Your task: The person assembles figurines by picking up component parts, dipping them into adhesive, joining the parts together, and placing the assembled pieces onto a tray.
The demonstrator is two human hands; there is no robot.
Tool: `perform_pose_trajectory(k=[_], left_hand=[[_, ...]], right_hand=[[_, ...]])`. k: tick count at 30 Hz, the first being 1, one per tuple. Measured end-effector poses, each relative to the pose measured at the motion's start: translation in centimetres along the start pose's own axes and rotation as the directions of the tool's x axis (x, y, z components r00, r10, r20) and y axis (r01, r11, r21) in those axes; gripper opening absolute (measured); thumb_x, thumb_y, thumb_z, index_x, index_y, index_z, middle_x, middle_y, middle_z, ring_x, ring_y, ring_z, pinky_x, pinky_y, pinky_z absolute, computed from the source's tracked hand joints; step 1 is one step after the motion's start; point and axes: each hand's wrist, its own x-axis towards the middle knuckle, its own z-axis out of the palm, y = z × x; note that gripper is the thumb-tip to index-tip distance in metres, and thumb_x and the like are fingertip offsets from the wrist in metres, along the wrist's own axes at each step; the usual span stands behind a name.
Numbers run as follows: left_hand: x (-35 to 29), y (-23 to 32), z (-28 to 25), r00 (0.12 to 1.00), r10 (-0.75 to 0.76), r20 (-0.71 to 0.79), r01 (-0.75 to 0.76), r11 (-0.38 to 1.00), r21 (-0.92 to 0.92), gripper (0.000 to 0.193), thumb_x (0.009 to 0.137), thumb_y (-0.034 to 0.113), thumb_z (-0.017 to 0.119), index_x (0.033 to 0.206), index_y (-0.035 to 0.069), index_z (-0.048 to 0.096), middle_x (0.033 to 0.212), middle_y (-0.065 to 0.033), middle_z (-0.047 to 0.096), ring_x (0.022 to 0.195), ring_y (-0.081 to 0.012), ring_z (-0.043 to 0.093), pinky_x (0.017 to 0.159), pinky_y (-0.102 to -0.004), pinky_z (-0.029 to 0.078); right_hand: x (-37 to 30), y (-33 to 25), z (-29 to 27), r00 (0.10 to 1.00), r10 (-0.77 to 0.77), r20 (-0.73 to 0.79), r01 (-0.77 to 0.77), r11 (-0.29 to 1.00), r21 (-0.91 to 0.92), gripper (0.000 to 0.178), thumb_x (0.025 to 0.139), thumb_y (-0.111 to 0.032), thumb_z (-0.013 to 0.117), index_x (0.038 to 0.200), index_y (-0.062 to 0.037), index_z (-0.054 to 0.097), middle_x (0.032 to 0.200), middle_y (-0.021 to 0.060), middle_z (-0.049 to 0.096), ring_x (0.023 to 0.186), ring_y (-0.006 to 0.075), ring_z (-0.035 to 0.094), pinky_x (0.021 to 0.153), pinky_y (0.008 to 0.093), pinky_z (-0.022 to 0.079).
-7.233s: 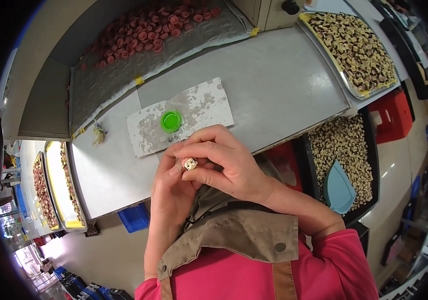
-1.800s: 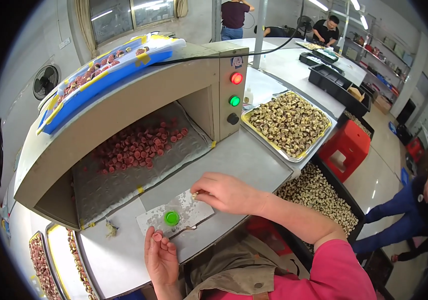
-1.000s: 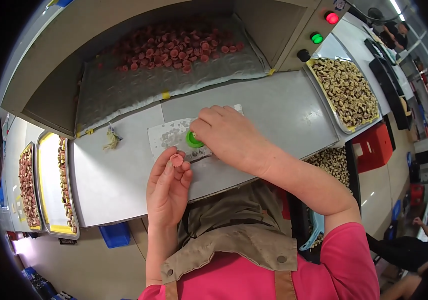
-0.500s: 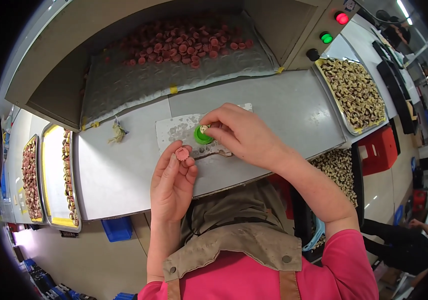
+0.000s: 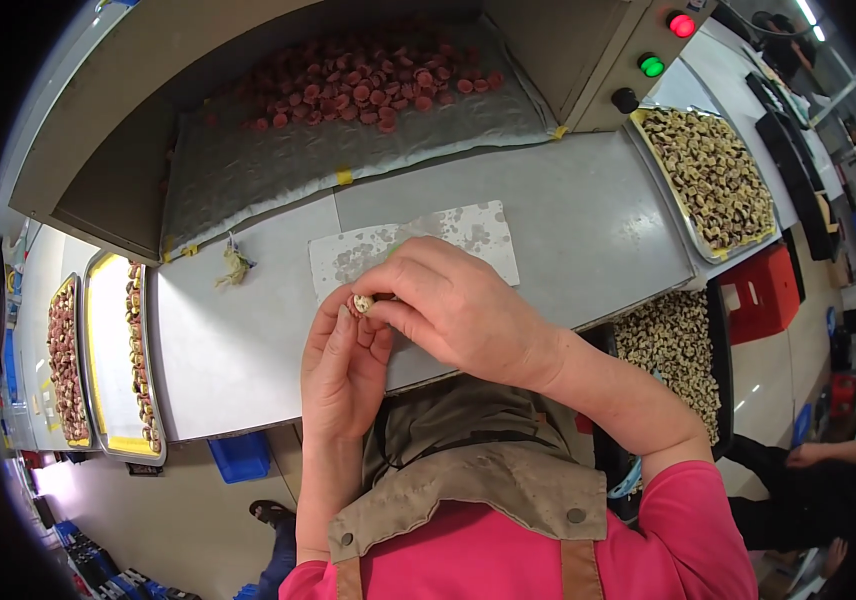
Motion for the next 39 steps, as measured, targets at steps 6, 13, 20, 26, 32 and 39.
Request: perform_pose_trajectory(k=[6,13,20,26,32,39], left_hand=[[-0.2,-0.3,0.4,0.997,0.081,-0.002,-0.080,0.996,0.048,0.024,0.089,0.008,0.055,0.112,0.004,0.051,0.107,-0.0066,0.057,0.100,-0.0145,0.054,0.091,-0.0300,0.043],[-0.7,-0.5,0.6,0.988,0.156,-0.011,-0.153,0.976,0.154,0.024,0.087,0.003,0.057,0.110,0.004,0.052,0.108,-0.0079,0.056,0.101,-0.0160,0.053,0.092,-0.0310,0.043],[-0.9,-0.6,0.9,0.991,0.007,0.134,-0.033,0.980,0.194,0.044,0.086,0.003,0.057,0.127,0.007,0.040,0.110,-0.0092,0.055,0.103,-0.0171,0.053,0.090,-0.0315,0.044],[-0.9,-1.5,1.0,0.992,0.037,0.123,-0.075,0.945,0.318,0.069,0.080,0.006,0.063,0.137,0.006,0.024,0.113,-0.0120,0.050,0.098,-0.0173,0.054,0.084,-0.0305,0.047],[-0.4,-3.5,1.1,0.945,0.061,0.321,-0.303,0.529,0.792,0.058,0.078,0.021,0.069,0.125,-0.001,0.043,0.118,-0.0138,0.050,0.097,-0.0205,0.056,0.079,-0.0299,0.048],[0.1,-3.8,2.0,0.949,0.081,0.304,-0.307,0.448,0.840,0.052,0.078,0.021,0.069,0.120,0.000,0.047,0.112,-0.0119,0.053,0.094,-0.0184,0.057,0.076,-0.0282,0.048]], right_hand=[[-0.4,-0.4,0.6,0.999,0.044,-0.031,-0.044,0.999,0.010,0.019,0.078,-0.002,0.064,0.096,-0.0024,0.059,0.088,0.0089,0.058,0.080,0.0214,0.057,0.069,0.0291,0.050],[-1.3,-0.9,0.8,0.980,0.195,-0.050,-0.184,0.969,0.162,0.019,0.082,-0.005,0.062,0.100,-0.0025,0.057,0.095,0.0096,0.054,0.083,0.0188,0.057,0.070,0.0262,0.049],[-2.6,-0.5,-0.1,0.991,0.118,-0.070,-0.109,0.987,0.120,0.027,0.083,-0.020,0.064,0.104,-0.0048,0.058,0.107,0.0104,0.052,0.101,0.0239,0.051,0.086,0.0328,0.044],[-4.4,0.3,-0.1,0.991,0.130,0.004,-0.127,0.958,0.257,0.030,0.081,-0.025,0.066,0.103,-0.0055,0.059,0.106,0.0095,0.054,0.101,0.0238,0.052,0.087,0.0343,0.042],[-6.9,1.6,1.0,0.927,0.374,0.030,-0.343,0.809,0.477,0.022,0.079,-0.013,0.066,0.098,-0.0041,0.059,0.089,0.0062,0.059,0.082,0.0169,0.058,0.073,0.0281,0.045],[-7.1,2.3,0.7,0.946,0.322,-0.021,-0.272,0.830,0.486,0.020,0.078,-0.008,0.065,0.097,-0.0033,0.059,0.086,0.0063,0.059,0.078,0.0154,0.057,0.071,0.0258,0.045]])
